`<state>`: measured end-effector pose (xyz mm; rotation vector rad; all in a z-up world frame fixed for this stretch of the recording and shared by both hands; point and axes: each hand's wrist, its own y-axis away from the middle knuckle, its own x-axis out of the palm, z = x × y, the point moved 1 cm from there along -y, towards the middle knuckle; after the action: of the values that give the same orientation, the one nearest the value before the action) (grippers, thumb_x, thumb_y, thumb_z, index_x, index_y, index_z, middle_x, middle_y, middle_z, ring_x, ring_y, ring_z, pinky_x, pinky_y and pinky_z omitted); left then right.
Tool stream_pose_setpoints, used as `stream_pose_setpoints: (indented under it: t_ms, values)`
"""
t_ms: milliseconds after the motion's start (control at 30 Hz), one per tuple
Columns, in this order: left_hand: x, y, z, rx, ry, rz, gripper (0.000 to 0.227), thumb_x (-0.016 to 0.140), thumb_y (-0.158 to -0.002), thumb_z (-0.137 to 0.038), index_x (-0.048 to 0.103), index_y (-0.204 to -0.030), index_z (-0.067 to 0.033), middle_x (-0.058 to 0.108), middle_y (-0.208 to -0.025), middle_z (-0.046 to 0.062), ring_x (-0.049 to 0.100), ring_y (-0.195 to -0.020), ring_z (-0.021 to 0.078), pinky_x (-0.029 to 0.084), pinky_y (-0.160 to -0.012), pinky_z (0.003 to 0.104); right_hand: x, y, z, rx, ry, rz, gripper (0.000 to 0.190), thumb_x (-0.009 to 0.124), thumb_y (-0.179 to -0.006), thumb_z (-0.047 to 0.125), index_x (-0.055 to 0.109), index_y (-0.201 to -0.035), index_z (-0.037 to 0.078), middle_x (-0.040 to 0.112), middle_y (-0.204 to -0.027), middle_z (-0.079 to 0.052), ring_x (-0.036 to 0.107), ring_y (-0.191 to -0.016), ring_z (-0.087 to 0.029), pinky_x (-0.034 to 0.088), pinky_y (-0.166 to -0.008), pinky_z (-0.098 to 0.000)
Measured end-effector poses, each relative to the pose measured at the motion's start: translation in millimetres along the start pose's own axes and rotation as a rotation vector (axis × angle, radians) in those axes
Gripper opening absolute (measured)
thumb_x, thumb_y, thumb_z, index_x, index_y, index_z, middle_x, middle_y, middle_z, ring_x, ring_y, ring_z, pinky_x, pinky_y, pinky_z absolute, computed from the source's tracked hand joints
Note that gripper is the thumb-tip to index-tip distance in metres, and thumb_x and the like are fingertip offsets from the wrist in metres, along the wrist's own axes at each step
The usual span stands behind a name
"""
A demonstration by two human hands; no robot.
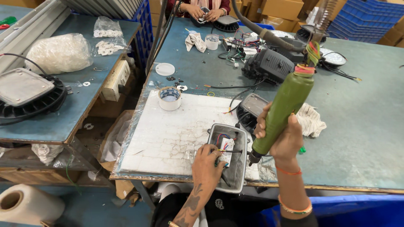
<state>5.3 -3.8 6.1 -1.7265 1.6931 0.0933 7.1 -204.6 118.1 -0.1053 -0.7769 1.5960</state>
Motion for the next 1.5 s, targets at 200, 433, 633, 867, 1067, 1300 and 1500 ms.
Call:
stream_pose_setpoints:
  t_ms: [200, 433, 633, 867, 1067, 1300, 1500]
  values:
    - [-1, 3, -1, 0.003, 0.004, -0.039, 0.032, 0.088, -0.064, -0.012, 0.077, -0.094, -0.0109, 0.066, -0.111, 0.002, 0.061, -0.109, 0.0271, 0.053, -0.085, 0.041, -6, 1, -11, 0.0, -0.026, -0.003, 0.071, 0.053, -0.102, 0.062, 0.05, -0.129, -0.004, 0.053, -0.088, -0.014, 0.053, -0.07, -0.019, 0.046, -0.065, -0.0346]
    - [3, 3, 3, 0.002, -0.056, -0.029, 0.031, 0.089, -0.066, -0.019, 0.077, -0.094, -0.011, 0.066, -0.114, 0.002, 0.061, -0.111, 0.0277, 0.054, -0.082, 0.042, -2, 1, -22, 0.002, -0.047, 0.026, 0.074, 0.05, -0.103, 0.068, 0.05, -0.128, -0.002, 0.053, -0.083, -0.013, 0.052, -0.064, -0.017, 0.047, -0.064, -0.0335]
    - [2, 3, 4, 0.007, -0.049, -0.011, 0.028, 0.088, -0.067, -0.019, 0.078, -0.093, -0.0116, 0.065, -0.115, 0.003, 0.06, -0.112, 0.0271, 0.054, -0.083, 0.042, 7, -10, -27, -0.008, -0.047, 0.026, 0.075, 0.047, -0.103, 0.07, 0.049, -0.128, 0.0, 0.053, -0.082, -0.012, 0.052, -0.062, -0.016, 0.047, -0.063, -0.0326]
    - [3, 4, 4, 0.042, -0.023, -0.02, 0.029, 0.088, -0.066, -0.016, 0.078, -0.092, -0.0097, 0.065, -0.114, 0.004, 0.06, -0.111, 0.0283, 0.052, -0.087, 0.041, 15, -14, -44, -0.017, -0.061, 0.053, 0.074, 0.048, -0.104, 0.07, 0.049, -0.127, 0.0, 0.054, -0.081, -0.013, 0.054, -0.063, -0.016, 0.047, -0.06, -0.0312]
    - [3, 2, 2, 0.025, -0.016, -0.004, 0.031, 0.089, -0.063, -0.013, 0.077, -0.091, -0.0066, 0.064, -0.111, 0.003, 0.058, -0.112, 0.0278, 0.051, -0.088, 0.04, 19, -14, -66, -0.025, -0.112, 0.062, 0.074, 0.052, -0.1, 0.07, 0.048, -0.126, 0.002, 0.055, -0.086, -0.013, 0.055, -0.067, -0.018, 0.048, -0.064, -0.0341]
    - [1, 1, 1, 0.001, -0.012, 0.029, 0.032, 0.088, -0.063, -0.014, 0.076, -0.092, -0.0056, 0.063, -0.111, 0.002, 0.058, -0.112, 0.0261, 0.052, -0.087, 0.04, 13, -11, -73, -0.03, -0.056, 0.045, 0.073, 0.053, -0.1, 0.069, 0.048, -0.127, 0.002, 0.055, -0.087, -0.012, 0.054, -0.069, -0.017, 0.048, -0.067, -0.0336]
    - [2, 2, 3, 0.071, -0.015, -0.009, 0.029, 0.086, -0.063, -0.013, 0.076, -0.09, -0.0055, 0.063, -0.11, 0.003, 0.057, -0.115, 0.0297, 0.052, -0.091, 0.042, 5, -15, -59, -0.062, -0.042, 0.023, 0.072, 0.053, -0.101, 0.068, 0.048, -0.128, 0.002, 0.054, -0.088, -0.012, 0.053, -0.067, -0.017, 0.047, -0.067, -0.033]
